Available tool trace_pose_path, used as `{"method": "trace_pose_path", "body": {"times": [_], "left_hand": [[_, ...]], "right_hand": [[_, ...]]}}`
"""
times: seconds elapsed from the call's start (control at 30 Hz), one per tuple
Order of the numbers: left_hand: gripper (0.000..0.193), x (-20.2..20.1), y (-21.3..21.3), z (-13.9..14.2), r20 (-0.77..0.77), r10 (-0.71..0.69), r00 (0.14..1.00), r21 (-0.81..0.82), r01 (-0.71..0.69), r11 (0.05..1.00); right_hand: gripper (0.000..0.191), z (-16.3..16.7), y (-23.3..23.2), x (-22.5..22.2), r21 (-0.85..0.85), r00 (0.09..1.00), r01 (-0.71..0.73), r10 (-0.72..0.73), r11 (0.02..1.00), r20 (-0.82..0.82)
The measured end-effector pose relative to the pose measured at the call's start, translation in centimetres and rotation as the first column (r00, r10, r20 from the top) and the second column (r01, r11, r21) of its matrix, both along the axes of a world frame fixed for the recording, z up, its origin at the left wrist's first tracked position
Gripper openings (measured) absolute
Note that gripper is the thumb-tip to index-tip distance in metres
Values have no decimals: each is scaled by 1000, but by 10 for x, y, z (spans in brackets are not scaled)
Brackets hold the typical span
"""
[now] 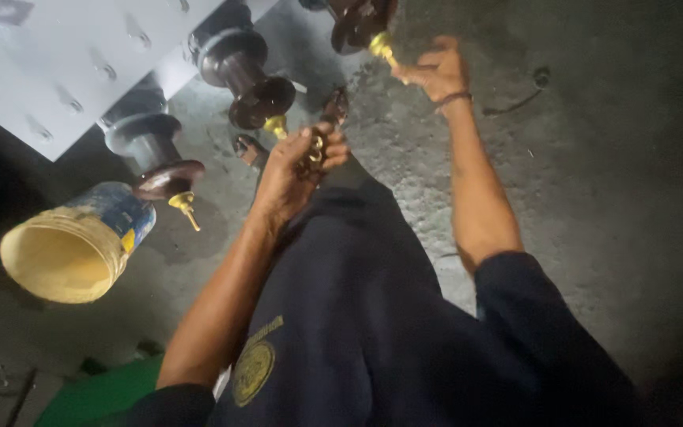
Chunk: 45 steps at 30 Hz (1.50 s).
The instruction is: The person tests a component with a multimeter at a workbench, then carries small brass fittings and threads them by hand onto the brass stems of dark disc-shaped insulators, first on the floor and then onto insulators mounted on a white metal frame, attaching one fitting at a time.
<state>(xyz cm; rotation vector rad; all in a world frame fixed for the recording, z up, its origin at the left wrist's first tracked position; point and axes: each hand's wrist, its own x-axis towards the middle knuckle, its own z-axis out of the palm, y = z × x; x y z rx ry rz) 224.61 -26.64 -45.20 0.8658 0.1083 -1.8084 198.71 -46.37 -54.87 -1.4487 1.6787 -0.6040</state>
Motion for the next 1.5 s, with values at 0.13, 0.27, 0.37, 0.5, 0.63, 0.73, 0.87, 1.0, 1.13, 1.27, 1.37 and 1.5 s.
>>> {"method": "trace_pose_path", "body": {"times": [0.13, 0.27, 0.37, 0.5, 0.63, 0.73, 0.87, 1.0, 1.13, 1.27, 1.37, 1.5], "left_hand": [[42, 4, 3, 5, -19, -33, 999, -66, 32, 997], [46, 6, 10, 4, 2, -37, 999, -32, 37, 999], [46, 7, 14, 3, 6, -36, 999, -35, 37, 999], [46, 5, 15, 4, 10, -27, 1000, -56, 27, 998], [45, 2, 15, 3, 28, -30, 999, -61, 32, 998], [43, 0, 17, 2, 27, -34, 999, -79, 36, 996], [44, 0, 24, 4, 41, -24, 999, -25, 25, 999], [43, 2, 33, 9, 128, -44, 991, 35, 39, 999], [40, 11, 44, 13, 186, -34, 982, 52, 25, 998], [39, 27, 60, 16, 221, -59, 973, 112, 35, 993], [38, 42, 78, 20, 252, -128, 959, 171, 86, 981], [35, 68, 120, 23, 325, -227, 918, 228, 157, 961]], "right_hand": [[17, -1, 9, 4, -270, 921, -275, 333, 923, 202], [30, 3, 14, 8, 38, 968, 249, -248, 968, -26], [56, 9, 14, 12, 223, 997, 80, -80, 971, -9], [59, 17, 12, 20, 158, 987, -3, 28, 987, -159], [74, 20, 10, 29, 39, 916, 366, -352, 930, -193], [83, 19, 9, 34, 59, 992, -70, 63, 996, 112], [71, 17, 5, 36, 206, 957, 148, -192, 967, 215], [57, 17, -5, 31, 106, 983, 177, -171, 978, -72], [44, 27, -12, 30, 7, 989, 109, -108, 994, -97], [30, 59, 25, 57, -411, 979, -84, 152, 908, 135], [27, 92, 102, 99, -8, 818, -501, 476, 865, 322], [32, 128, 212, 155, -206, 605, -774, 795, 599, 39]]}}
